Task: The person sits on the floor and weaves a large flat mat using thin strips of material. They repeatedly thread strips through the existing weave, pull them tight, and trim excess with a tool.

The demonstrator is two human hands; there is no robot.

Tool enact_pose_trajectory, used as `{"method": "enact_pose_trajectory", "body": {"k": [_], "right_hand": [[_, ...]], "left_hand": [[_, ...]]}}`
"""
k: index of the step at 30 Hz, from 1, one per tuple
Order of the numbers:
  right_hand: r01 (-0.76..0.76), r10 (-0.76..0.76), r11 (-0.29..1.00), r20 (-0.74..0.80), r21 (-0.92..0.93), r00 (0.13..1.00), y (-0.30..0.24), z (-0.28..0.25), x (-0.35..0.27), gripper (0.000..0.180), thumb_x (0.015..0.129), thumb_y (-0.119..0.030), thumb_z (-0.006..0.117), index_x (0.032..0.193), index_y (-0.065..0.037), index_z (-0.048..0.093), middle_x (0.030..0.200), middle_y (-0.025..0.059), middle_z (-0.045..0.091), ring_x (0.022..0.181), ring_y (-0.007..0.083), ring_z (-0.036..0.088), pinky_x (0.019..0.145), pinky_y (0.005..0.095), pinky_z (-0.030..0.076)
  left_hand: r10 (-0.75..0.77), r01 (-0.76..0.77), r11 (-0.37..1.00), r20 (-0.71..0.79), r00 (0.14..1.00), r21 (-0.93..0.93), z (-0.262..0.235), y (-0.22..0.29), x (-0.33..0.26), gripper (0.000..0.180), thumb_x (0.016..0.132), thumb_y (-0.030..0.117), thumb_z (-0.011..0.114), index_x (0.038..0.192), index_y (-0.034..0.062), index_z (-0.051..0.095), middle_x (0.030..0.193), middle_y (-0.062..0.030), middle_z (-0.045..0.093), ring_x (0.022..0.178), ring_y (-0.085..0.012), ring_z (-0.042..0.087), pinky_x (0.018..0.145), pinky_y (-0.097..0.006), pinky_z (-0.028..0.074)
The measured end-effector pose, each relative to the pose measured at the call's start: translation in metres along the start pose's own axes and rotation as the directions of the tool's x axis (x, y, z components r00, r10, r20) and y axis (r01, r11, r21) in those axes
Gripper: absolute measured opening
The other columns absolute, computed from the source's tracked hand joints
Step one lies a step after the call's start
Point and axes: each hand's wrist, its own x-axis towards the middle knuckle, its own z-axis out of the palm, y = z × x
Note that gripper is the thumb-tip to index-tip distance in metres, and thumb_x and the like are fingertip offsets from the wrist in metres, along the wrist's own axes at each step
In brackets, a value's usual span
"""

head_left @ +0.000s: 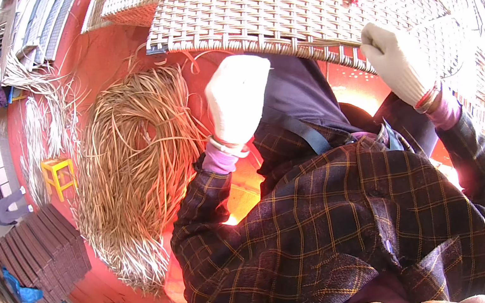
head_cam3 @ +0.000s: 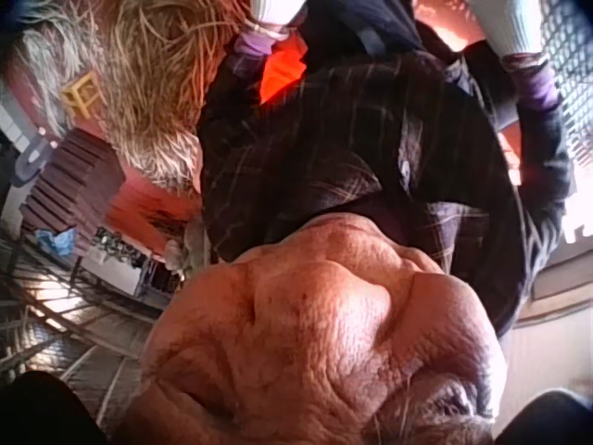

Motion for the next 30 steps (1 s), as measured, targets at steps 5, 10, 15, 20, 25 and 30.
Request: {"method": "enact_pose_trajectory", "body": {"k": [5, 10, 15, 20, 25, 30], "right_hand": [[-0.037, 0.043, 0.987, -0.038, 0.156, 0.998, -0.009, 0.022, 0.001, 0.022, 0.095, -0.026, 0.068, 0.104, -0.006, 0.070, 0.078, 0.0167, 0.068, 0.074, 0.0333, 0.071, 0.069, 0.0431, 0.055], [0.152, -0.123, 0.972, 0.164, -0.178, 0.979, -0.031, 0.007, 0.013, 0.023, 0.095, -0.029, 0.068, 0.097, -0.006, 0.071, 0.077, 0.0162, 0.070, 0.074, 0.0358, 0.072, 0.070, 0.0470, 0.057], [0.203, -0.113, 0.955, 0.366, -0.218, 0.924, -0.035, -0.008, 0.023, 0.026, 0.095, -0.029, 0.069, 0.096, -0.002, 0.071, 0.075, 0.0181, 0.069, 0.073, 0.0354, 0.073, 0.069, 0.0475, 0.058], [0.263, -0.151, 0.938, 0.417, -0.224, 0.896, -0.036, 0.002, 0.034, 0.024, 0.095, -0.025, 0.068, 0.096, -0.001, 0.070, 0.076, 0.0231, 0.067, 0.073, 0.0391, 0.071, 0.069, 0.0470, 0.055], [0.230, -0.148, 0.966, 0.477, -0.118, 0.866, -0.044, -0.013, 0.044, 0.019, 0.095, -0.021, 0.063, 0.089, -0.004, 0.070, 0.076, 0.0233, 0.067, 0.074, 0.0429, 0.070, 0.068, 0.0521, 0.055], [0.500, -0.502, 0.859, 0.377, 0.111, 0.778, -0.066, -0.010, 0.058, 0.012, 0.087, -0.009, 0.068, 0.081, 0.001, 0.065, 0.093, 0.0164, 0.064, 0.086, 0.0387, 0.065, 0.077, 0.0450, 0.053]], "left_hand": [[-0.717, 0.705, 0.474, 0.232, 0.657, -0.528, 0.014, -0.015, -0.007, 0.026, 0.102, 0.024, 0.069, 0.098, -0.0019, 0.072, 0.088, -0.0039, 0.072, 0.066, -0.0076, 0.061, 0.058, -0.023, 0.046], [-0.750, 0.641, 0.102, 0.365, 0.552, -0.760, 0.032, -0.026, 0.005, 0.031, 0.102, 0.029, 0.072, 0.102, -0.0022, 0.071, 0.084, -0.0133, 0.071, 0.063, -0.0126, 0.062, 0.056, -0.025, 0.045], [-0.716, 0.636, 0.216, 0.322, 0.619, -0.741, 0.038, -0.043, 0.007, 0.035, 0.101, 0.030, 0.073, 0.104, -0.0053, 0.069, 0.077, -0.0131, 0.069, 0.063, -0.0155, 0.064, 0.054, -0.026, 0.047], [-0.751, 0.571, 0.090, 0.321, 0.577, -0.816, 0.044, -0.043, 0.010, 0.032, 0.097, 0.026, 0.076, 0.108, -0.0035, 0.071, 0.087, -0.0075, 0.071, 0.066, -0.0127, 0.066, 0.055, -0.024, 0.049], [-0.773, 0.528, 0.185, 0.209, 0.599, -0.829, 0.044, -0.035, 0.016, 0.034, 0.096, 0.034, 0.077, 0.101, 0.0004, 0.073, 0.086, -0.0056, 0.071, 0.065, -0.0114, 0.063, 0.059, -0.025, 0.046], [-0.790, 0.500, -0.009, 0.313, 0.528, -0.866, 0.044, -0.031, 0.023, 0.029, 0.102, 0.031, 0.067, 0.115, 0.0056, 0.071, 0.089, -0.0009, 0.069, 0.070, -0.0085, 0.059, 0.062, -0.026, 0.045]]}}
